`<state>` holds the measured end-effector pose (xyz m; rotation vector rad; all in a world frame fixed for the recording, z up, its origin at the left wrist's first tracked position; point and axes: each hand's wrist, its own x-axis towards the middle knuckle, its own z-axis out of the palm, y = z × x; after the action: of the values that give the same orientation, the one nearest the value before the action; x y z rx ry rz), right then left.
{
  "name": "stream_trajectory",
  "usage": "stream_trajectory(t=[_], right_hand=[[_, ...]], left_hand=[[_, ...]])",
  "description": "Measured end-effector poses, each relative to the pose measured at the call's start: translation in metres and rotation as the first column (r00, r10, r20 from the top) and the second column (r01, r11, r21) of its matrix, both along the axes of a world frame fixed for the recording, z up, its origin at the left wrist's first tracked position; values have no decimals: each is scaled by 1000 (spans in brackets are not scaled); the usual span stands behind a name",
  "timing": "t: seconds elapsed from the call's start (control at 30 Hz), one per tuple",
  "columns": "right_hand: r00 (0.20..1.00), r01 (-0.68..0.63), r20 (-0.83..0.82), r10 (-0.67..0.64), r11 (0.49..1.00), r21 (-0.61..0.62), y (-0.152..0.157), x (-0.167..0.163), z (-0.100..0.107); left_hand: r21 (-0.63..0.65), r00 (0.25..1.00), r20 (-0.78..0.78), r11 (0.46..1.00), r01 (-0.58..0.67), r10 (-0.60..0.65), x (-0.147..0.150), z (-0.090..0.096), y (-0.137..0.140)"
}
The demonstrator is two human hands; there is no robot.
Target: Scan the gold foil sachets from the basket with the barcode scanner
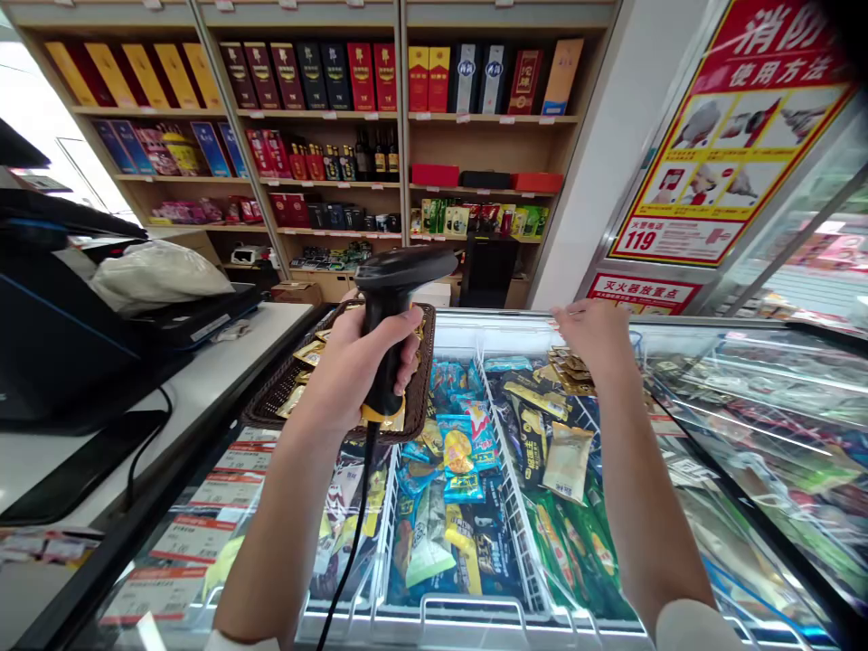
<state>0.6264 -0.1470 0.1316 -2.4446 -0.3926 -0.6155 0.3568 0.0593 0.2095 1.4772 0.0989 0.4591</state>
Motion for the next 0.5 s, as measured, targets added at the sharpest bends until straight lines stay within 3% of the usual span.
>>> stream_trajectory(t=[0.17,0.33,0.5], right_hand=[[982,-188,-20,188,982,-33,50,-32,4],[948,-316,-49,314,947,-54,79,-56,1],[855,-517,-105,509,852,-79,107,-87,-14]], left_hand=[[7,1000,2,1000,19,-19,-2,3,1],[-24,999,-11,999,-31,31,-4,5,2],[-25,1000,3,1000,-15,15,-3,3,2]])
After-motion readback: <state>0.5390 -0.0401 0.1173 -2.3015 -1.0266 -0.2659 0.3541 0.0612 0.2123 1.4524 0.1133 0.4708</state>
